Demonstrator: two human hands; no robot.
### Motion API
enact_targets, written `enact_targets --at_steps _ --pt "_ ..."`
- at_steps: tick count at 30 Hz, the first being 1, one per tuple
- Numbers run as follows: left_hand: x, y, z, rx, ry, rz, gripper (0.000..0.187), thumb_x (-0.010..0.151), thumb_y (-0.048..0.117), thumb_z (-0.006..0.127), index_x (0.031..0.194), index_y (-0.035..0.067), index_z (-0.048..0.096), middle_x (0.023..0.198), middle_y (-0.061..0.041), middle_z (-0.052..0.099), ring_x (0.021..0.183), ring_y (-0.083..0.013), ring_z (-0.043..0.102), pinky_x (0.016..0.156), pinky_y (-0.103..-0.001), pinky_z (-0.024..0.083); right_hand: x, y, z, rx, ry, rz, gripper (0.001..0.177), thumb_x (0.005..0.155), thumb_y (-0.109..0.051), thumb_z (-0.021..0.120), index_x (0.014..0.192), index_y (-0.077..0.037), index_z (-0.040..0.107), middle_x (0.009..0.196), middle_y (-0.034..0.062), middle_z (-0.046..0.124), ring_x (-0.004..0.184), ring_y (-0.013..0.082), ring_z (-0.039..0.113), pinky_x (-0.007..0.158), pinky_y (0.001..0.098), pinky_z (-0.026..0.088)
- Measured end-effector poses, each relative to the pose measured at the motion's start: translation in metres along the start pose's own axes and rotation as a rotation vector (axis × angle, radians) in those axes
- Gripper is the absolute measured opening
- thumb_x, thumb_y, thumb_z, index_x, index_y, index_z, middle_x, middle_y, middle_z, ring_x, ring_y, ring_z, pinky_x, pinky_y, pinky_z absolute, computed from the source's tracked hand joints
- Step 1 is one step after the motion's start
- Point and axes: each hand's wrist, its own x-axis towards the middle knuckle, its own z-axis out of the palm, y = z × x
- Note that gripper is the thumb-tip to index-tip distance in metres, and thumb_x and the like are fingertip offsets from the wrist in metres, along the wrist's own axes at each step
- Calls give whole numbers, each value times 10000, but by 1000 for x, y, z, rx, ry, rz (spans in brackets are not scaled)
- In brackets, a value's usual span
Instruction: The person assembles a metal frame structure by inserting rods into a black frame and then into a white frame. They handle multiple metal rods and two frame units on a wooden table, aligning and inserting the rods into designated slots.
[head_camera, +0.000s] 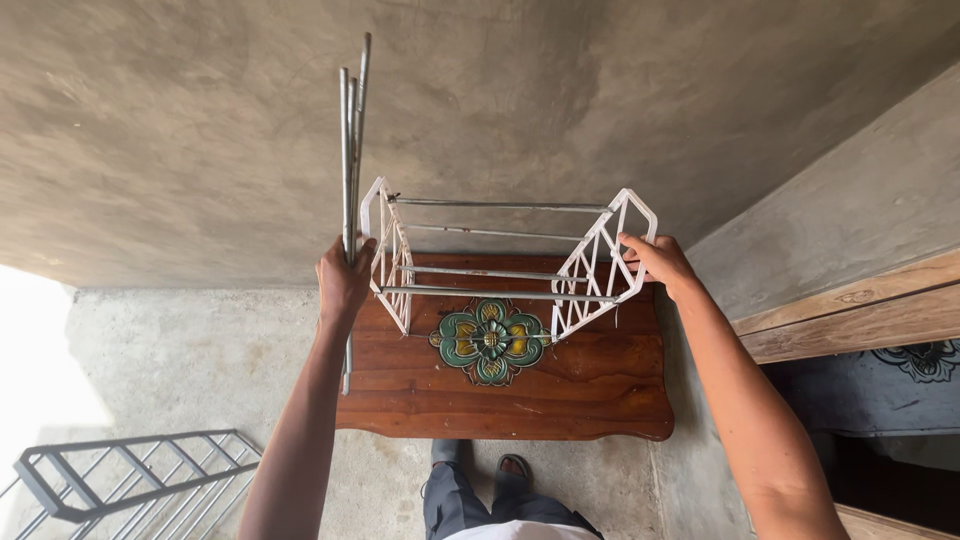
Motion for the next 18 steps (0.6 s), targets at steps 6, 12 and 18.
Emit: enact_targets --at_steps 6,12,18 --pt "-34 15 -12 -170 91 -100 259 1048 319 566 1100 66 574 566 36 520 418 -61 429 351 -313 325 -20 -9 -6 -61 51 -67 555 816 -459 777 1176 -55 655 1177 173 712 1083 257 699 782 368 620" --pt "-91 24 -21 -514 55 36 322 1110 317 501 858 116 504 544 50 426 393 -50 380 314 -230 300 -92 -14 -7 -464 809 -950 501 1007 -320 783 1306 14 558 1389 237 532 1323 450 584 1094 538 495" --pt "-194 66 36 -917 188 -124 404 1097 342 474 766 111 473 496 23 460 336 -74 424 266 -243 360 -213 17 88 -93 -135 -717 420 803 -351 735 1126 -85 703 1076 134 648 723 282 640 712 440 591"
